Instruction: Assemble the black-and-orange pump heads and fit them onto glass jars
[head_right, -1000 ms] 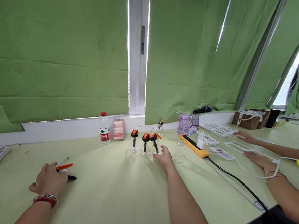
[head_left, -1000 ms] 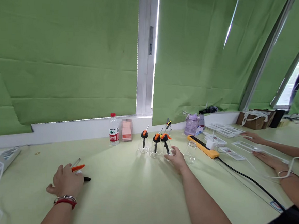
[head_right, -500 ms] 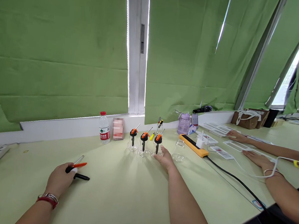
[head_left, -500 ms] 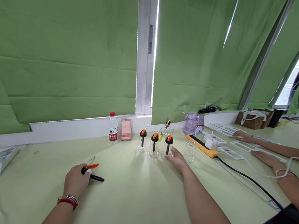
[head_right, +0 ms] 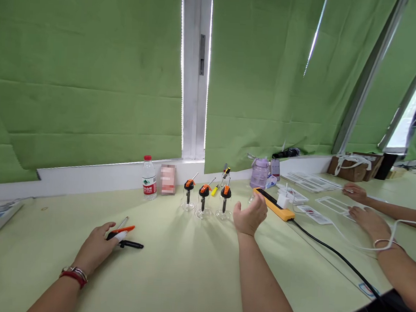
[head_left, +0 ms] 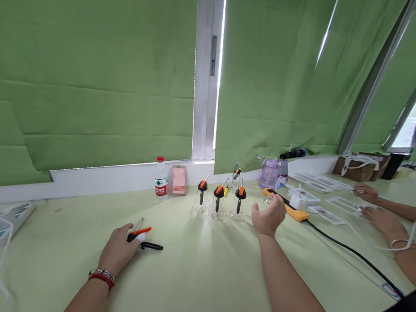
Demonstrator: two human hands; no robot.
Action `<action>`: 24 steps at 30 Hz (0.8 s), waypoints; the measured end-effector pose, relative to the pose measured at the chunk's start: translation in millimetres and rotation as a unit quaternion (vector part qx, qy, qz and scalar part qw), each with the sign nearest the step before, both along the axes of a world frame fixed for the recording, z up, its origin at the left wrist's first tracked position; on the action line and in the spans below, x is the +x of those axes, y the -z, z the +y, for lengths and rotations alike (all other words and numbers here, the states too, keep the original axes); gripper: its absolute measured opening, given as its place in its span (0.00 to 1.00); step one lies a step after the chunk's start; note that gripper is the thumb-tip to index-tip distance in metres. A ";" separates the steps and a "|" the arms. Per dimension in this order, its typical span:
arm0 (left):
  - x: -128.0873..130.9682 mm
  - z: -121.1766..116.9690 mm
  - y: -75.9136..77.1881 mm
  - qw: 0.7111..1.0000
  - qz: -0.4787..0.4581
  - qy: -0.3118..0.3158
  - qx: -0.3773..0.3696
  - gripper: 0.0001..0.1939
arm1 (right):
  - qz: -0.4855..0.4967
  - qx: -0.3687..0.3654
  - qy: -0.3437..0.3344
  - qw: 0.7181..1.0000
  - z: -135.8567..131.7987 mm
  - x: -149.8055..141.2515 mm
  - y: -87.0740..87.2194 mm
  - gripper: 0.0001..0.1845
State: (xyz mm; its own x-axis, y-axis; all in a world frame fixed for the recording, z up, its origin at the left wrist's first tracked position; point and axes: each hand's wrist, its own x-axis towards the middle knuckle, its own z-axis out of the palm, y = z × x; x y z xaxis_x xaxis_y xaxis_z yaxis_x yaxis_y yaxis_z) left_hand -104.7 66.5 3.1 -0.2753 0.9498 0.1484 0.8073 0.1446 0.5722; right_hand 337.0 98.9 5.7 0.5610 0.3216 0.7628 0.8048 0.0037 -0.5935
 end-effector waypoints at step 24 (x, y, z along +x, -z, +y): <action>9.4 -13.3 -4.3 0.950 -0.245 0.185 -0.064 0.32 | 0.126 -0.023 0.093 0.987 -10.0 -2.8 -14.9 0.41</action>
